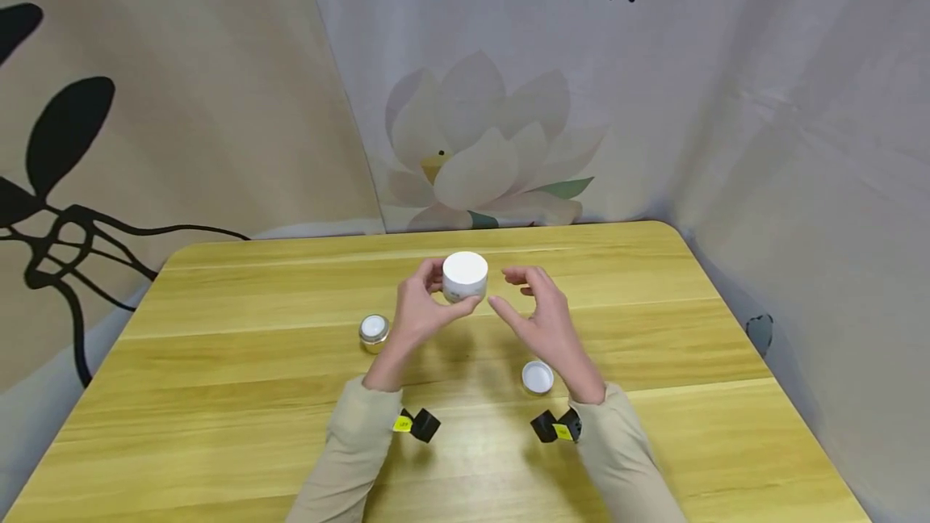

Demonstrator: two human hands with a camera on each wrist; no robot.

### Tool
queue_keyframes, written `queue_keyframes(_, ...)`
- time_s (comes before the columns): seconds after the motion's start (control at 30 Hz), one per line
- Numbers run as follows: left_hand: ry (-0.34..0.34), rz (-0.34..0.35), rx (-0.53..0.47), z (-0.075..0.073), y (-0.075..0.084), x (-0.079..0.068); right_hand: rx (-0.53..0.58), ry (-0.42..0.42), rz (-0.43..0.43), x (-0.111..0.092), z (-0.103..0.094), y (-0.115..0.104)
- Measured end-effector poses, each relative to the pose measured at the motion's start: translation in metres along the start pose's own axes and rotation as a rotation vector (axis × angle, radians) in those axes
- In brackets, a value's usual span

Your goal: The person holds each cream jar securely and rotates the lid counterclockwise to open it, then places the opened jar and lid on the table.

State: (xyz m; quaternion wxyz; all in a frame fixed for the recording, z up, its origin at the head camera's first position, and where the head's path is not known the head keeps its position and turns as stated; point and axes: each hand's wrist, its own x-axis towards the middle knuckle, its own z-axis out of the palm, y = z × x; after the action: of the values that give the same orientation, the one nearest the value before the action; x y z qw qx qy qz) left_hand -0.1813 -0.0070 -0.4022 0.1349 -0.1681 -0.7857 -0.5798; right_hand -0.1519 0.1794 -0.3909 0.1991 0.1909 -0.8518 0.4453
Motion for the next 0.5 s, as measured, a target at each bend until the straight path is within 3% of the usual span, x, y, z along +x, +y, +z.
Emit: queue_keyframes(0.5, 0.012, 0.068, -0.019, -0.010, 0.013, -0.002, 0.051, 0.027, 0.058, 0.031, 0.019, -0.037)
